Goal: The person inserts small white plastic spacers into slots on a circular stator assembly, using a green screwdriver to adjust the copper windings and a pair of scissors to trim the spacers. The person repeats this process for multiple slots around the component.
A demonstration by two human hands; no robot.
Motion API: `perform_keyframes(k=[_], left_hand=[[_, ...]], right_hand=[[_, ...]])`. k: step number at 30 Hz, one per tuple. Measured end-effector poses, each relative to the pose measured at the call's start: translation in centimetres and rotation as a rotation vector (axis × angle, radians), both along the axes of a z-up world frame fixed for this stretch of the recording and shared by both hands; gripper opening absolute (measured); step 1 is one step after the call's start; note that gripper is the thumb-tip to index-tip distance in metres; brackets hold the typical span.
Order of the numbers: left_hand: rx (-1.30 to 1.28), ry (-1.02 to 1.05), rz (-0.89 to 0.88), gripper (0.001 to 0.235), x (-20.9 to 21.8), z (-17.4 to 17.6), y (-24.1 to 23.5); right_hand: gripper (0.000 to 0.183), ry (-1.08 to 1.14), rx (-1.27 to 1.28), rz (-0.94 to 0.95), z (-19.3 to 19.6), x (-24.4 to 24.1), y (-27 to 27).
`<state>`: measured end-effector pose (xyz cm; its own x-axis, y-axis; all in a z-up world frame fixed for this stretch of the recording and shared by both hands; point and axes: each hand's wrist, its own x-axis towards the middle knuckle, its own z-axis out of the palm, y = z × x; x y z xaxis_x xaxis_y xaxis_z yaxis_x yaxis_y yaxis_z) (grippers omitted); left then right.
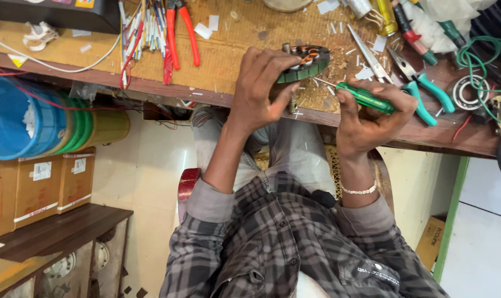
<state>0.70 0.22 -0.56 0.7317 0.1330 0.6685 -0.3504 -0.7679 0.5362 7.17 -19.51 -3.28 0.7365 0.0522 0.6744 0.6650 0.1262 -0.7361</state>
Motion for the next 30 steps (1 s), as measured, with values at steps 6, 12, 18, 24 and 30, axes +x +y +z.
perform_keyframes(k=[6, 12, 18, 24, 30], left_hand=[[0.043, 0.058, 0.030, 0.050, 0.1, 0.1, -0.4], [0.050, 0.018, 0.163, 0.046, 0.5, 0.2, -1.3], [0.074, 0.038, 0.142, 0.052, 0.3, 0.7, -1.0], [0.055, 0.062, 0.144, 0.054, 0.2, 1.0, -1.3], [0.114, 0.092, 0.152, 0.055, 0.4, 0.8, -1.5]], right_hand=[[0.042, -0.044, -0.190, 0.146, 2.8, -0.5, 0.2], [0.043, 0.006, -0.167, 0.311, 3.6, -1.5, 0.7], [0.037, 0.003, -0.165, 0.280, 3.7, -1.2, 0.9], [0.036, -0.131, -0.331, 0.338, 3.8, 0.9, -0.7], [0.035, -0.120, -0.240, 0.309, 3.1, 0.0, -1.0]])
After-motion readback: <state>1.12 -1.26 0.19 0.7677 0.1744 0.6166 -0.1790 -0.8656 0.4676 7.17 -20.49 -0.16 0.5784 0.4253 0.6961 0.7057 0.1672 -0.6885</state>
